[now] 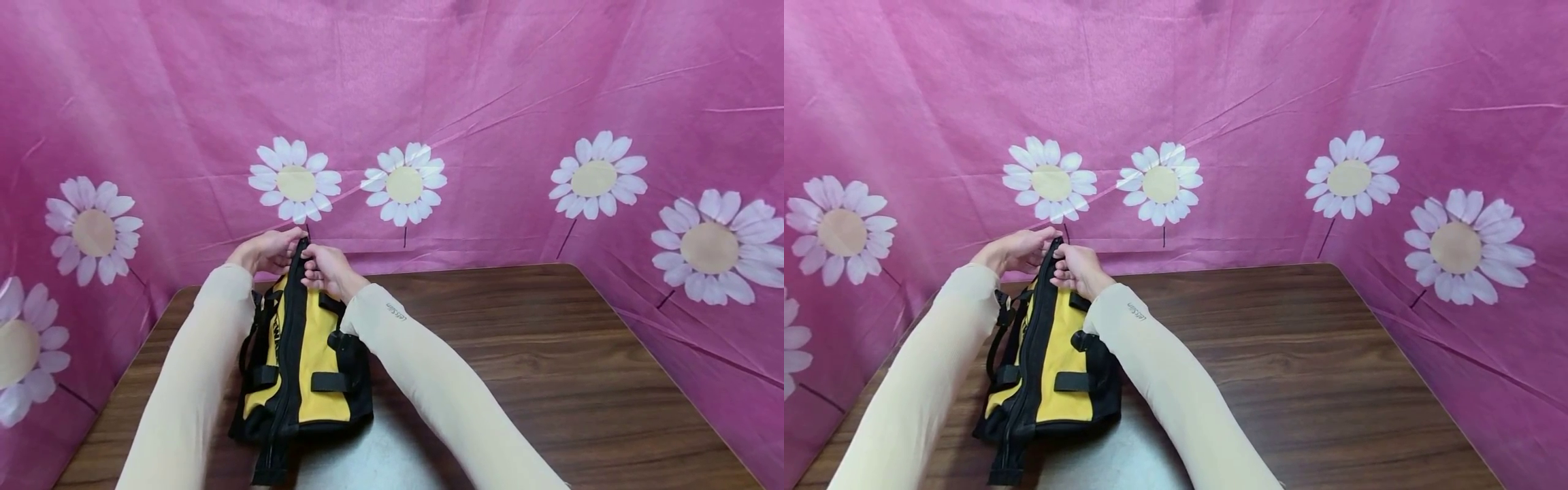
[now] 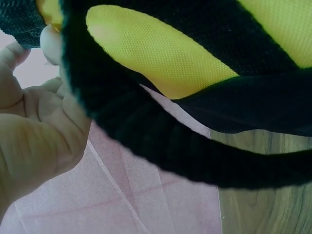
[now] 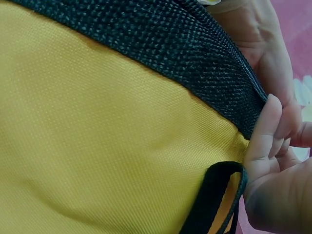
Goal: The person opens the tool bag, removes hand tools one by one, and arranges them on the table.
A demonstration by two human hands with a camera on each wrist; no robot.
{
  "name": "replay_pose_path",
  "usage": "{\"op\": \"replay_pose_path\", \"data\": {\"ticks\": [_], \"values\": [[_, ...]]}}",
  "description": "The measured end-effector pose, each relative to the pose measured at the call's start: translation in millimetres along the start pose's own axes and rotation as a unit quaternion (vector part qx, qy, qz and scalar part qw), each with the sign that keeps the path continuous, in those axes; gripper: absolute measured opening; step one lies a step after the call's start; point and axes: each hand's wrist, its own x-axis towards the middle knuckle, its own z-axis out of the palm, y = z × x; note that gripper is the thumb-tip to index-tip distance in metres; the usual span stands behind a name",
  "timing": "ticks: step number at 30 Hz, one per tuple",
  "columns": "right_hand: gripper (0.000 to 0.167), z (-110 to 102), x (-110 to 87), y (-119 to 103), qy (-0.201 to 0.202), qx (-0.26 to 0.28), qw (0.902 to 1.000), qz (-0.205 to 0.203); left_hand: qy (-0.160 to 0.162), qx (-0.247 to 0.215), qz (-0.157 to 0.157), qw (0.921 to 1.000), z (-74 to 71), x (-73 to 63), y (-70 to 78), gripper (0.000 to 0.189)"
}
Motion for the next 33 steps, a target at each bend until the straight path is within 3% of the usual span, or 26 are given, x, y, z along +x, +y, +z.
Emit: {"op": "replay_pose_path", "data": {"ticks": [13,19,26,33], "values": [[0.014,-5,-20.0,-11,-0.052,-0.038,0.9971,0.04,0.007,0.03,0.014,0.9994,1.4,-0.9,4.8,0.048],[0.014,-6,-41.3,-13,-0.11,-0.085,0.9867,0.084,0.013,0.019,0.024,0.9994,0.9,-3.2,4.5,0.042],[0.014,-12,-68.0,-5,-0.135,-0.119,0.9785,0.1,0.01,0.028,0.015,0.9994,-0.1,-5.6,1.9,0.05],[0.012,-14,-98.7,11,-0.151,-0.103,0.9737,0.136,0.004,0.039,0.019,0.999,0.0,-7.7,1.5,0.052]]}}
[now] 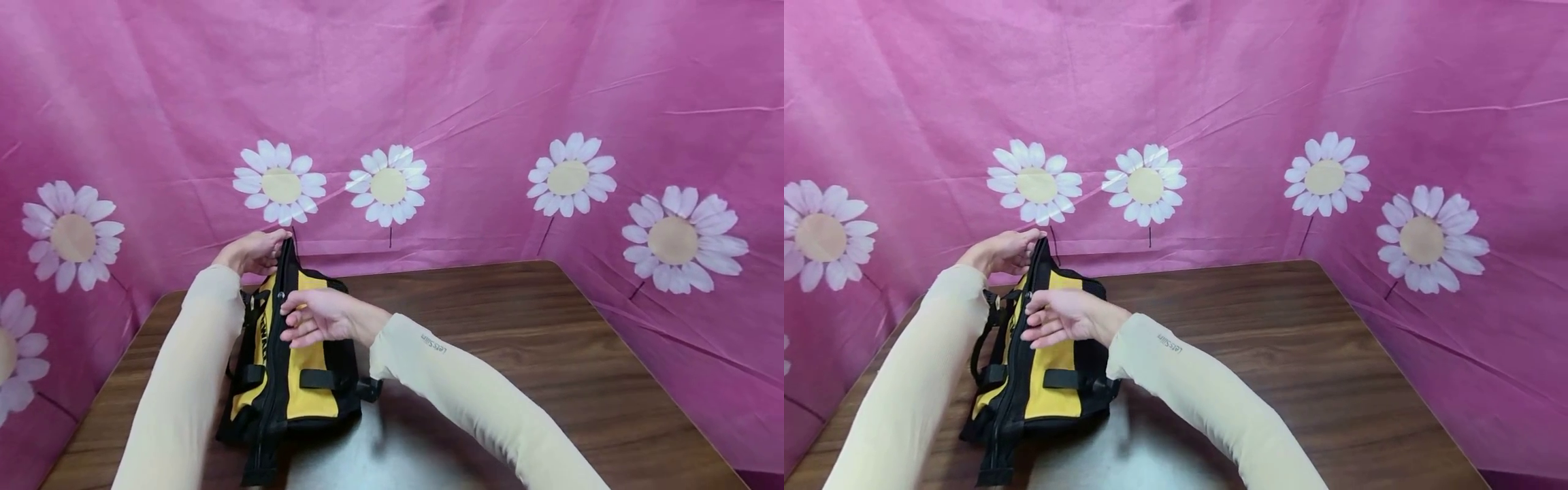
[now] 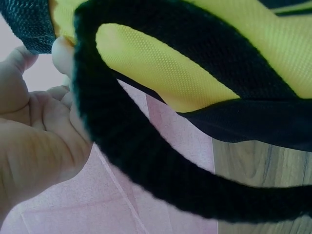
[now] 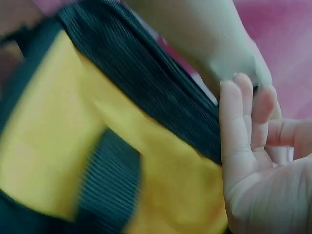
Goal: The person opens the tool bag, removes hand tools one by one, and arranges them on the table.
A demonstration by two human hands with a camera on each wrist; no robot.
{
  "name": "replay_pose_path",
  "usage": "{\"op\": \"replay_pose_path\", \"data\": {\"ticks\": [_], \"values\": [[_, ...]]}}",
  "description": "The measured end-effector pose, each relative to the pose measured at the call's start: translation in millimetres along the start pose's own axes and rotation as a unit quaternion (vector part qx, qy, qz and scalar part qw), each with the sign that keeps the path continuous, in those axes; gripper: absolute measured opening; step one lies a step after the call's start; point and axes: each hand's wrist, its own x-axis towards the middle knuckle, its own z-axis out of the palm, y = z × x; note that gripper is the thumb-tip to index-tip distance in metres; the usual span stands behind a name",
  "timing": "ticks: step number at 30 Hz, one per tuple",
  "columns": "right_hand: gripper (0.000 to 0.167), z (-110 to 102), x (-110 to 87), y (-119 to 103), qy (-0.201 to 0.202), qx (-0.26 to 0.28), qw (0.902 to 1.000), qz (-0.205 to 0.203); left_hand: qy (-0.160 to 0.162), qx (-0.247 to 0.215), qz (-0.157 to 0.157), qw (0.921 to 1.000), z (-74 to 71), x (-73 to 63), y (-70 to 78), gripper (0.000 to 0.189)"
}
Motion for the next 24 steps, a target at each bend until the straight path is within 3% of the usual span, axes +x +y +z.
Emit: {"op": "replay_pose_path", "data": {"ticks": [4,9,13,16,19,24], "values": [[0.01,9,-11.8,16,-0.013,0.016,0.9996,0.02,-0.004,-0.007,0.0,1.0,0.2,-2.6,-1.3,0.052],[0.01,12,-21.1,26,-0.024,0.007,0.9996,0.011,0.004,-0.024,-0.003,0.9997,2.1,-4.0,1.5,0.05],[0.011,12,-19.5,29,-0.037,0.006,0.9993,-0.001,0.014,0.004,-0.012,0.9998,1.3,-16.8,7.5,0.042],[0.012,8,-18.1,31,-0.042,0.006,0.9991,-0.001,-0.01,0.053,-0.018,0.9984,3.6,-34.1,14.0,0.048],[0.013,4,-17.3,32,-0.041,0.004,0.9992,-0.003,-0.031,0.1,-0.004,0.9945,5.3,-57.6,18.0,0.051],[0.013,2,-17.2,31,-0.061,-0.004,0.9981,-0.008,-0.023,0.107,0.025,0.9937,8.3,-97.1,8.5,0.064]]}}
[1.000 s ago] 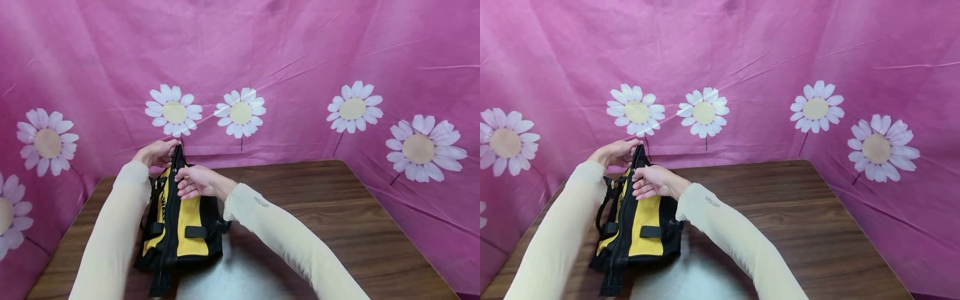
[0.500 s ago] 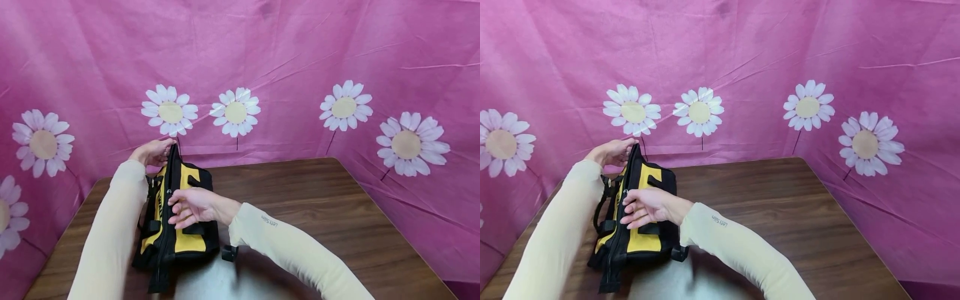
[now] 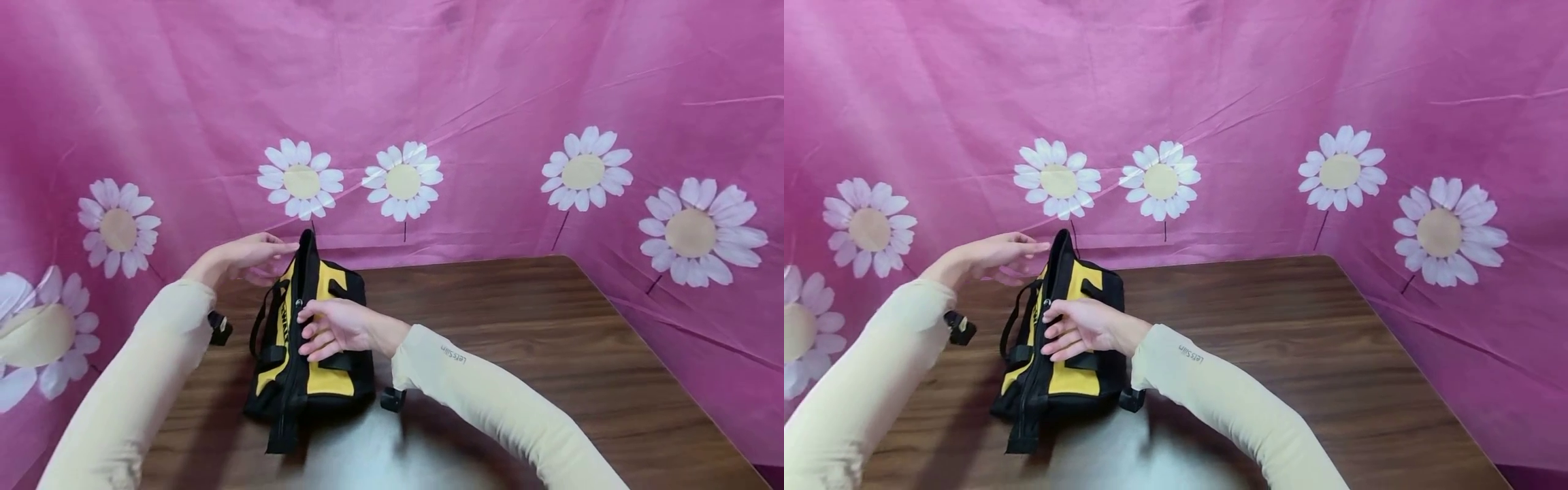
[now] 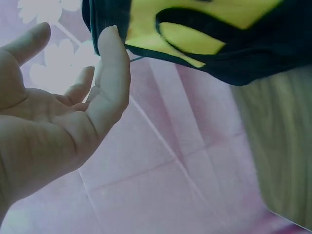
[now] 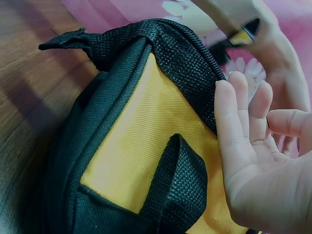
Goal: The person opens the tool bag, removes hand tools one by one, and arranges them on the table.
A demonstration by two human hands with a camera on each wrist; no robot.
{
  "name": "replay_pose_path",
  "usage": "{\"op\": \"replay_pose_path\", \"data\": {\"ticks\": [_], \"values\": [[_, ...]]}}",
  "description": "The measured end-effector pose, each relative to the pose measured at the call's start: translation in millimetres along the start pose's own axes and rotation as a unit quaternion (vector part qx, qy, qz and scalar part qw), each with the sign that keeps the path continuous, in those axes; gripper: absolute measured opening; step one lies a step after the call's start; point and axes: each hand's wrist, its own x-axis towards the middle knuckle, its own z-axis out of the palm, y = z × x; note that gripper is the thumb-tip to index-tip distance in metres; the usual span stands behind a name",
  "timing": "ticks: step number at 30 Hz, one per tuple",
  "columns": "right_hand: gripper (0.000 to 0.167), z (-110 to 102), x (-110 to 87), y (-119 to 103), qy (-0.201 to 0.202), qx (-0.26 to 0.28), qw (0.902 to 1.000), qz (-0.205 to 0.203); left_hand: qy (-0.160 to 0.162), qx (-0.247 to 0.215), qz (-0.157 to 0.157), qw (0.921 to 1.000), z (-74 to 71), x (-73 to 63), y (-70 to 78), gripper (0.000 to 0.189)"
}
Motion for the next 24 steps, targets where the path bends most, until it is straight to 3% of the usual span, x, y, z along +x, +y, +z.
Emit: {"op": "replay_pose_path", "data": {"ticks": [4,9,17,24], "values": [[0.015,0,1.5,-1,-0.019,-0.013,0.9997,-0.011,0.016,-0.027,-0.011,0.9995,9.5,-23.0,-17.9,0.072],[0.018,-3,-0.5,2,-0.015,-0.022,0.9996,-0.011,0.01,-0.066,-0.015,0.9977,27.7,-32.5,-43.3,0.068],[0.018,-4,-0.4,11,-0.04,-0.04,0.998,-0.028,-0.015,-0.1,-0.007,0.9948,32.7,-30.4,-62.1,0.073],[0.01,-6,-1.3,14,-0.032,-0.038,0.9983,-0.031,-0.037,-0.09,0.005,0.9952,38.5,-20.7,-54.6,0.071]]}}
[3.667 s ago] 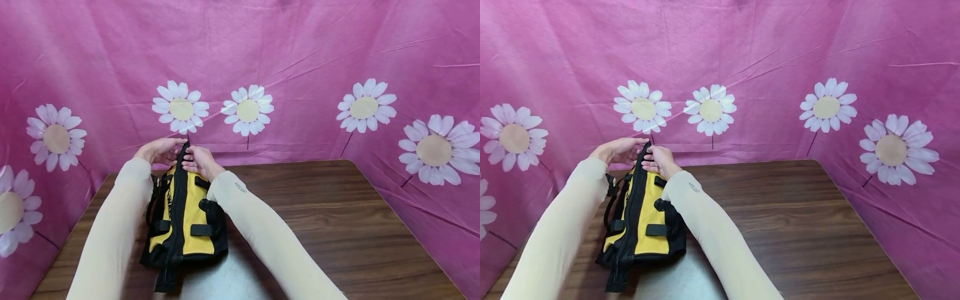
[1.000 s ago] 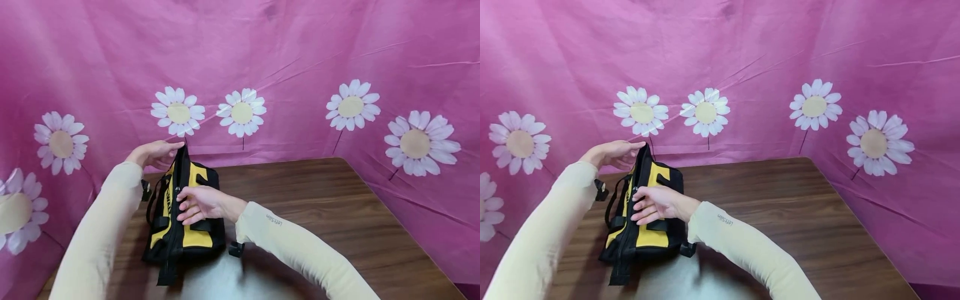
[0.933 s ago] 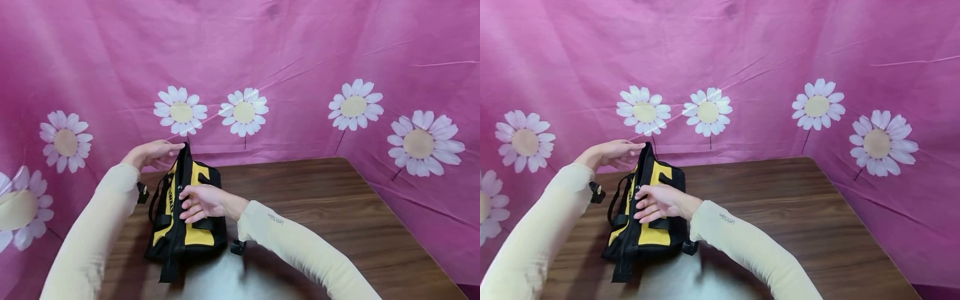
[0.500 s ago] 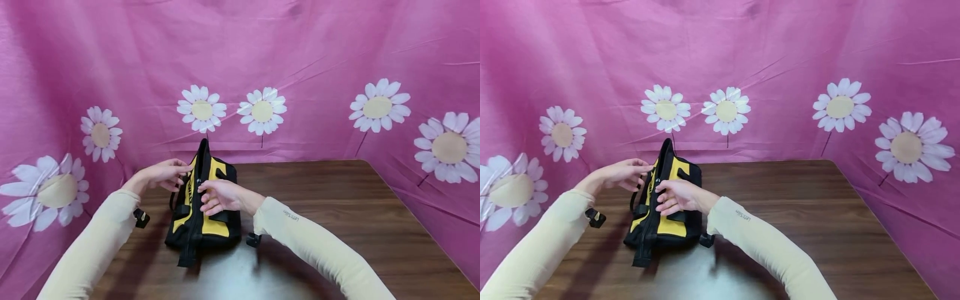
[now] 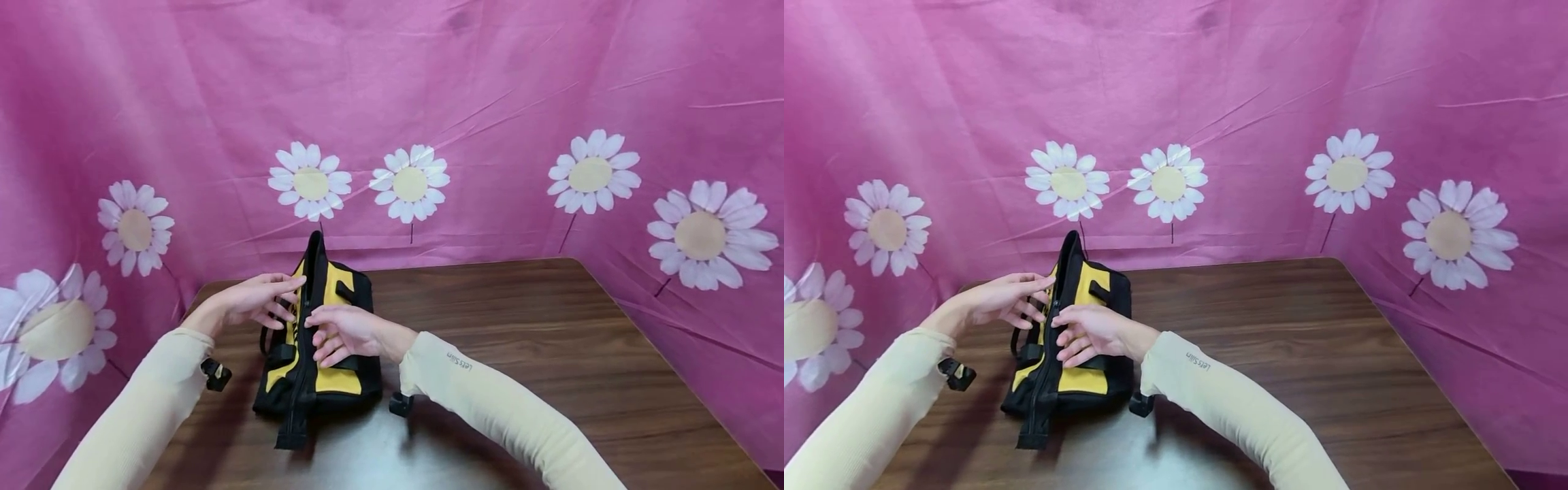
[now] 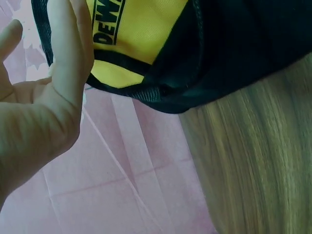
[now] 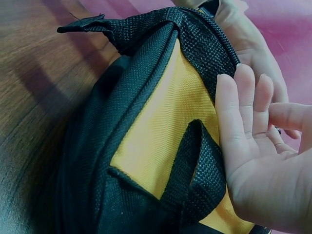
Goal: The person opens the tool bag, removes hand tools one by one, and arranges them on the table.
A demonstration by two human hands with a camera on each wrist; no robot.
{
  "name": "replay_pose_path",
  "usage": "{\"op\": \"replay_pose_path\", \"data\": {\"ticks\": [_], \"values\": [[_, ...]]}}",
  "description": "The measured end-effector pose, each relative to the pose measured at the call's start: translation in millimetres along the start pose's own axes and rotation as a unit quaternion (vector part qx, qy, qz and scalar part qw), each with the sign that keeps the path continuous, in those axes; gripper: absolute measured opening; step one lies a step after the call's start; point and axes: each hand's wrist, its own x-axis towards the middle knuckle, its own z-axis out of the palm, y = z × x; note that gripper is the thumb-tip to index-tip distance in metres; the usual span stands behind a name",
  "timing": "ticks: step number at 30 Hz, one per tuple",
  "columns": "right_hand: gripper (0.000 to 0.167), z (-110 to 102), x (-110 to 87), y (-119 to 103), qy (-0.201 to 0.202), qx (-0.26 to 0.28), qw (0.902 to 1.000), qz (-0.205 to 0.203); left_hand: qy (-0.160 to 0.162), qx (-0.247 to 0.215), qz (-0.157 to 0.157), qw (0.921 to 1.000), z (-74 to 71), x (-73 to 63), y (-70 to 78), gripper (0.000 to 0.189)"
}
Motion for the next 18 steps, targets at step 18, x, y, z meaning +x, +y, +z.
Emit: {"op": "replay_pose_path", "data": {"ticks": [18], "values": [[0.01,10,-6.7,1,-0.019,-0.07,0.9973,-0.006,0.061,0.131,0.047,0.9884,10.1,3.5,8.1,0.038]]}}
